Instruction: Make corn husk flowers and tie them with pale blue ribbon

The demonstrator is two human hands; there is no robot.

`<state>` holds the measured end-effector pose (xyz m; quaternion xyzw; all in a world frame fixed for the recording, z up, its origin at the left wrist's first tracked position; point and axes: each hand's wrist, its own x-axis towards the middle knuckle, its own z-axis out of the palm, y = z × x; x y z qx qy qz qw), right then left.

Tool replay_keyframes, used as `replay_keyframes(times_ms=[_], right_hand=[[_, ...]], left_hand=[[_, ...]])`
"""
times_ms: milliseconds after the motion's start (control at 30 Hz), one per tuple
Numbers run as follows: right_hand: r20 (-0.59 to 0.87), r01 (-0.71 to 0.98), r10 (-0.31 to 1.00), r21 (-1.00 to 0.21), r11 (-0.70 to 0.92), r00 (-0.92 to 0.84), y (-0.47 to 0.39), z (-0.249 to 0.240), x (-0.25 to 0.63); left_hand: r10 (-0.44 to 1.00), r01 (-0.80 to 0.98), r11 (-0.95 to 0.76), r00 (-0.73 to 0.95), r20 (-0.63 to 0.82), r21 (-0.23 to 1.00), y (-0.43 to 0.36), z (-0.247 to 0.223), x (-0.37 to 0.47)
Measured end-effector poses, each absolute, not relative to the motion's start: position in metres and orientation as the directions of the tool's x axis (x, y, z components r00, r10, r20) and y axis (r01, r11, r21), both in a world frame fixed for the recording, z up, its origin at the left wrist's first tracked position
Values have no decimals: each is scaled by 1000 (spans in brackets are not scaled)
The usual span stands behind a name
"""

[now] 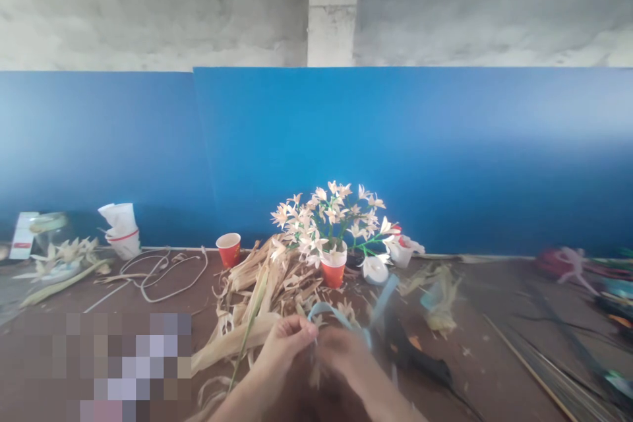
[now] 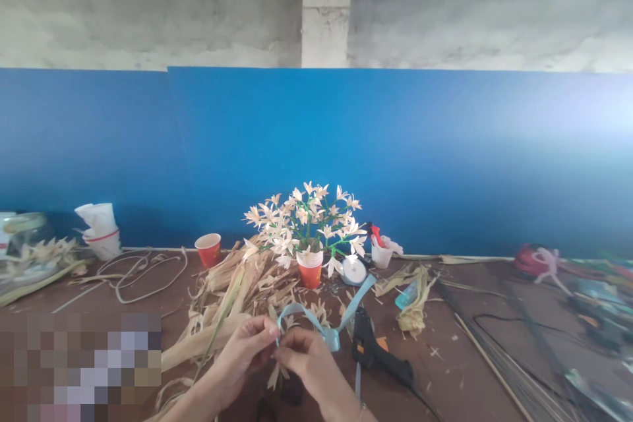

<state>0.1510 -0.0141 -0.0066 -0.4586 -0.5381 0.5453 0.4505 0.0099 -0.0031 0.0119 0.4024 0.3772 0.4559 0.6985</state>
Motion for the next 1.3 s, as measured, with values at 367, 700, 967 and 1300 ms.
replay_keyframes(times_ms=[367,700,967,1300], right_hand=[[-31,91,989,-996,-18,-144,-14,0,152],[103,742,994,-665,89,-27,-18,46,212],[-47,963,963,53,-265,267,-36,29,258],[106,938,987,-338,-81,124,-36,33,261]], left_hand=[[924,-438,290,358,-132,851,-1,9,8],[907,-434,326,395,-148,840,0,6,7],[890,-511,395,420,-179,764,1,4,13],[907,-454,361,376,-192,815,4,-2,12]])
